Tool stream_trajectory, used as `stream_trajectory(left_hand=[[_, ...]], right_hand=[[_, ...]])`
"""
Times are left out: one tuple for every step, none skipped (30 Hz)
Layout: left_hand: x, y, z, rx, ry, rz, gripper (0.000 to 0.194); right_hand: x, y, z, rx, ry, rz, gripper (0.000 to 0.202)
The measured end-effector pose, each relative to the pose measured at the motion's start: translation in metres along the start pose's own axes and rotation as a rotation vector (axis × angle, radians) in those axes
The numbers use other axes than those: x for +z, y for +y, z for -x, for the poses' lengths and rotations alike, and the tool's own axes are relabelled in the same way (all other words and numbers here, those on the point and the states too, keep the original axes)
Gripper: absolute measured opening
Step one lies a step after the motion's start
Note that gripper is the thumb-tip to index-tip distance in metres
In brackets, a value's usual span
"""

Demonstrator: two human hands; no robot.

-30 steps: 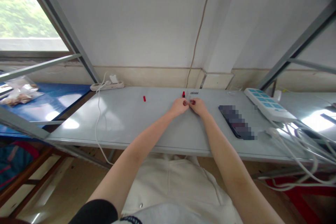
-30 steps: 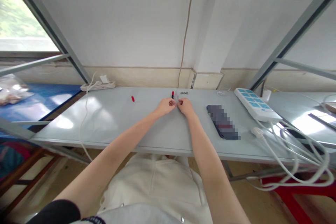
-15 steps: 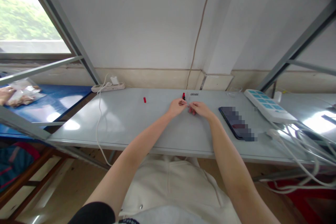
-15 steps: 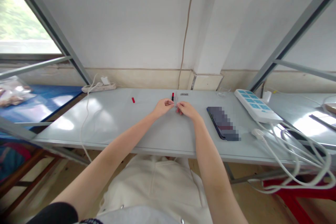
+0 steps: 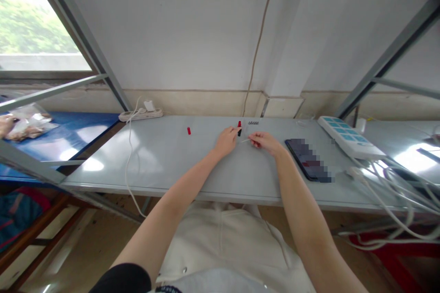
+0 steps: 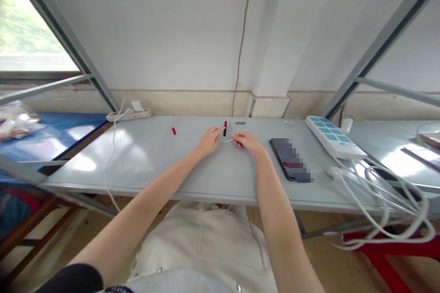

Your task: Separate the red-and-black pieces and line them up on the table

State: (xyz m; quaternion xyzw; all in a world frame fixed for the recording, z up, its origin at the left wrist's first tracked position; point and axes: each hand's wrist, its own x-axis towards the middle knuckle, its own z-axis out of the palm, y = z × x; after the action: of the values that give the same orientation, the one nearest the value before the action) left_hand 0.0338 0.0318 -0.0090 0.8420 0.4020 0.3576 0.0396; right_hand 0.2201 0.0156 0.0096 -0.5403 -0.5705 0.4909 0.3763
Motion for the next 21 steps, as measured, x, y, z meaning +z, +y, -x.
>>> stream_trajectory(left_hand=[[0.0, 0.0, 0.0, 0.006, -0.019, -0.066, 0.038], [0.0, 0.001, 0.0, 0.002, -0.038, -0.119, 0.038], [0.0, 0.002, 0.0, -0.006, -0.053, -0.162, 0.037], [-0.001, 0.004, 0.0, -0.014, -0.066, -0.197, 0.035], [-0.001, 0.005, -0.001, -0.021, -0.073, -0.227, 0.033], [-0.002, 0.007, -0.002, -0.027, -0.079, -0.252, 0.031], [-0.003, 0.009, -0.003, -0.03, -0.083, -0.272, 0.029], [-0.004, 0.011, -0.004, -0.034, -0.085, -0.288, 0.027], [-0.005, 0.013, -0.006, -0.037, -0.086, -0.298, 0.026], [-0.005, 0.014, -0.007, -0.042, -0.085, -0.303, 0.024], [-0.005, 0.015, -0.009, -0.047, -0.084, -0.301, 0.023], [-0.005, 0.016, -0.01, -0.052, -0.081, -0.294, 0.021], [-0.004, 0.016, -0.012, -0.058, -0.077, -0.28, 0.02], [-0.002, 0.015, -0.013, -0.064, -0.074, -0.258, 0.018], [-0.001, 0.013, -0.014, -0.076, -0.067, -0.227, 0.016], [0.001, 0.011, -0.014, -0.096, -0.055, -0.186, 0.014], [0.003, 0.009, -0.014, -0.126, -0.035, -0.135, 0.011], [0.003, 0.006, -0.014, -0.165, -0.008, -0.076, 0.009], [0.003, 0.003, -0.013, -0.209, 0.02, -0.013, 0.007], [0.002, 0.0, -0.011, -0.253, 0.051, 0.049, 0.006], [-0.001, -0.003, -0.01, -0.295, 0.083, 0.109, 0.005]], right_hand=[[0.001, 0.0, 0.0, 0.003, 0.002, -0.005, 0.031], [0.001, 0.001, 0.0, 0.004, 0.001, -0.009, 0.03], [0.001, 0.001, 0.0, 0.003, 0.0, -0.013, 0.029], [0.002, 0.001, -0.001, 0.002, -0.001, -0.018, 0.029], [0.002, 0.002, -0.001, 0.001, 0.0, -0.024, 0.028], [0.002, 0.002, -0.001, 0.001, 0.002, -0.031, 0.028], [0.002, 0.002, -0.002, 0.004, 0.004, -0.038, 0.028], [0.002, 0.003, -0.002, 0.007, 0.007, -0.044, 0.027], [0.002, 0.003, -0.003, 0.012, 0.008, -0.049, 0.027], [0.003, 0.003, -0.003, 0.015, 0.011, -0.052, 0.027], [0.003, 0.003, -0.003, 0.018, 0.013, -0.055, 0.027], [0.003, 0.003, -0.003, 0.021, 0.016, -0.057, 0.026], [0.003, 0.003, -0.003, 0.023, 0.02, -0.058, 0.026], [0.003, 0.003, -0.003, 0.023, 0.023, -0.058, 0.025], [0.003, 0.003, -0.003, 0.023, 0.025, -0.057, 0.025], [0.003, 0.003, -0.002, 0.023, 0.026, -0.056, 0.025], [0.004, 0.002, -0.002, 0.023, 0.027, -0.055, 0.025], [0.004, 0.002, -0.002, 0.023, 0.031, -0.056, 0.025], [0.004, 0.001, -0.002, 0.019, 0.034, -0.059, 0.025], [0.004, 0.001, -0.001, 0.013, 0.037, -0.066, 0.025], [0.005, 0.0, -0.001, 0.001, 0.04, -0.077, 0.025]])
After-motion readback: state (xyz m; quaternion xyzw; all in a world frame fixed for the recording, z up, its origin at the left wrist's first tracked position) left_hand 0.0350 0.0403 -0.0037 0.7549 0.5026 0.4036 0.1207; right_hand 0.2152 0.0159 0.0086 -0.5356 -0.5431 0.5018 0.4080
